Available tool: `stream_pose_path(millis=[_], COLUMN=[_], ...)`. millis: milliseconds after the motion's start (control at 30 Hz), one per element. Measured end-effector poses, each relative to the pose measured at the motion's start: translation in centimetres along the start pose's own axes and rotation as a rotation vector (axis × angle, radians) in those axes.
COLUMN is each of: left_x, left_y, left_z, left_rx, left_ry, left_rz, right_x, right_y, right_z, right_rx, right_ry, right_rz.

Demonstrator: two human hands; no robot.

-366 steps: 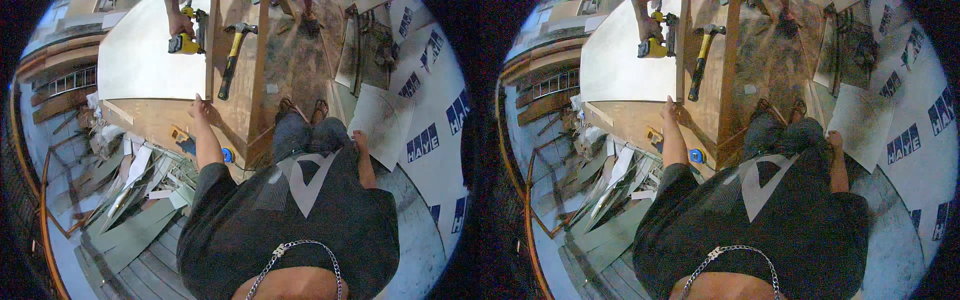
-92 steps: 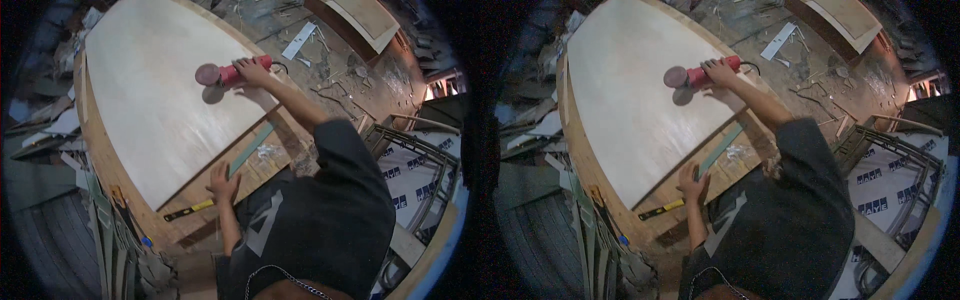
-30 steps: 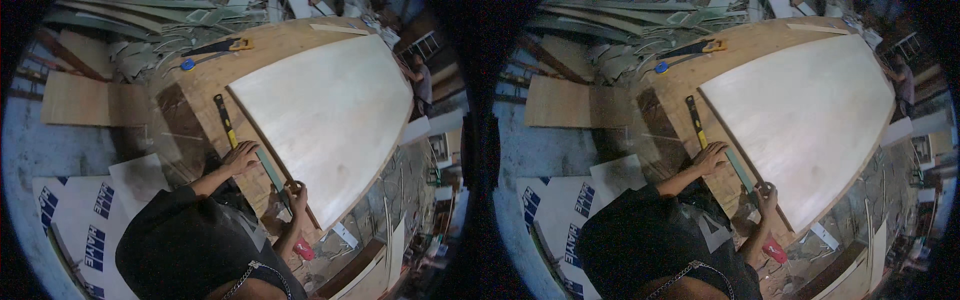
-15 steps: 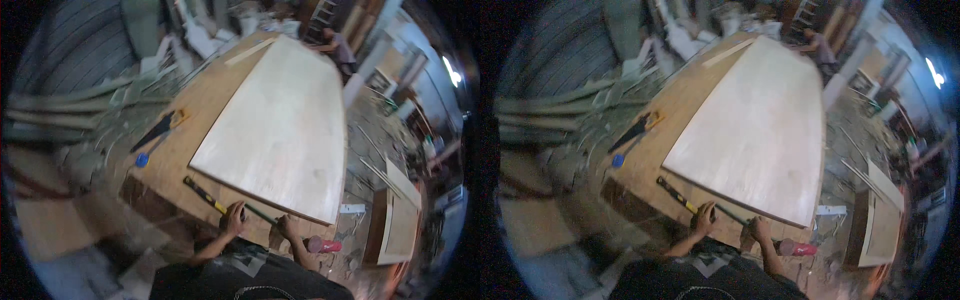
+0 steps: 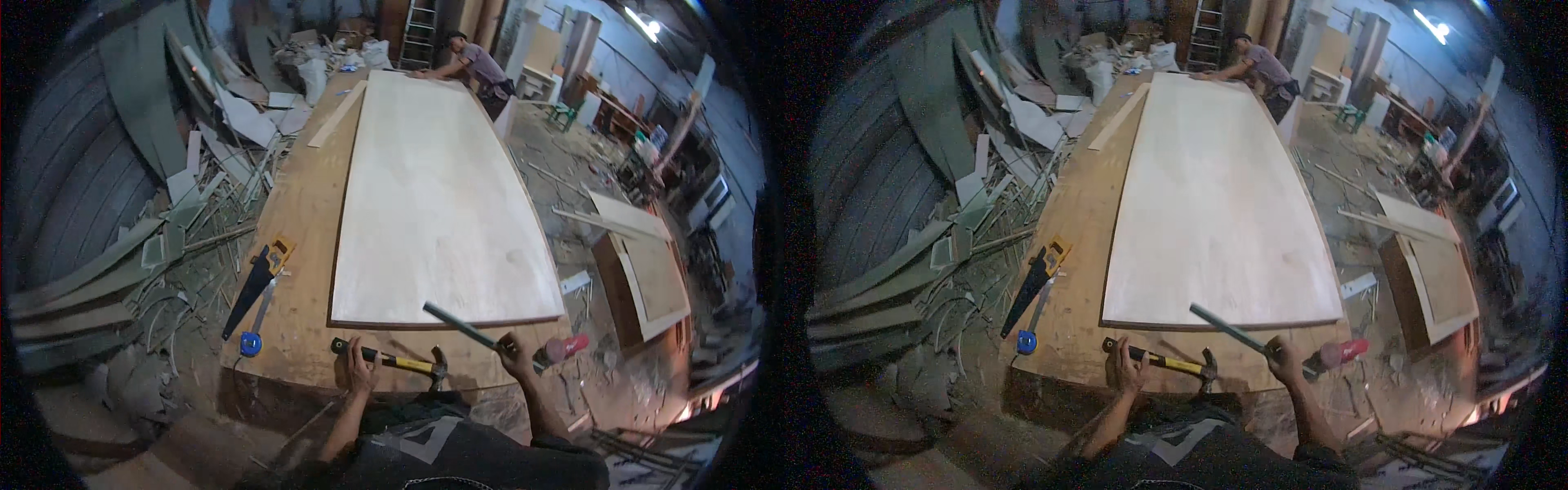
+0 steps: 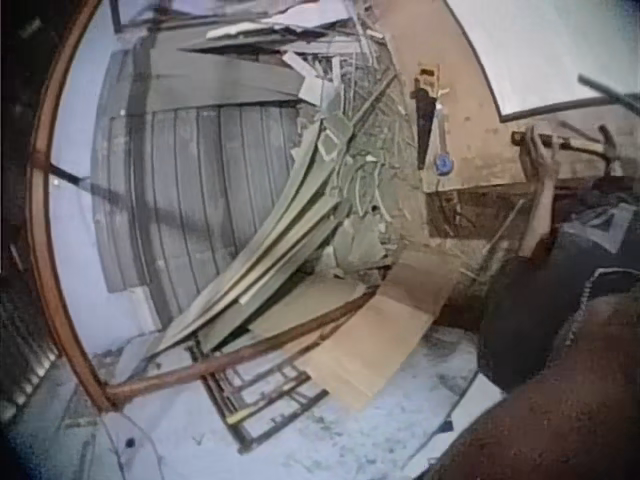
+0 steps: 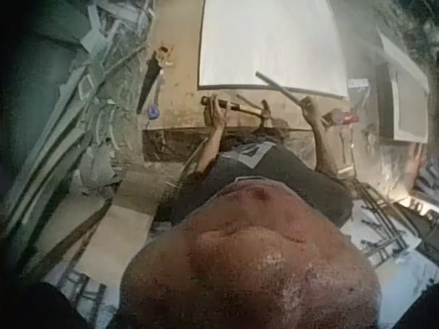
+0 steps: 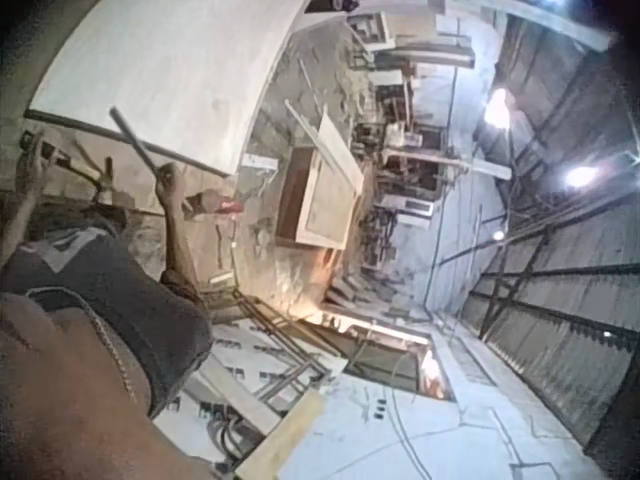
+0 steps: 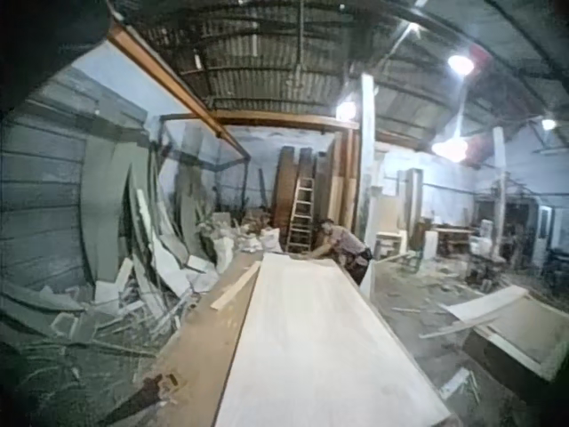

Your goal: The person works on a large wooden panel by hand and using a nail gun while a colleague uses a sander on the same workpiece.

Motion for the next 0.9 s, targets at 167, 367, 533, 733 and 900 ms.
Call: stream_pose_path(millis=[167,367,533,733,900], left_x=[0.3,0.7,0.5,0.5,1.1], left_y=[-1.7,-0.3,0.0,0.9,6.5], left_z=[0.5,0.2,-0.6,0.2,4.2], left_rx=[0.394,0.46,0.401,0.492,0.392], left_ry=[-0.26,-0.279,-0.288,-0.098,-0.108], left_rz=[0.248,0.227,0.166,-0.085,0.151], right_x=[-0.5,0.0,-0.6,0.2,1.6], right_y=[-10.5,-5.7,-1.8,0.7,-3.1], right_z=[-1.1,4.6,8.6,14.0,14.4], right_rx=[0.266,0.232,-0.122,-0.039,-0.029], right_ry=[0.419,0.056,-0.376,-0.587,-0.514], right_rz=[0.117,0.091,-0.008,-0.075,-0.333])
Point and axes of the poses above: each hand's wrist, its own x-axis towards the middle knuckle, its own z-axis out of the palm, y = z × x, the point moved 4 cm from there along x, towards the middle knuckle, and after that the axes turned 1 degree about -y, right-handed, at the moved point
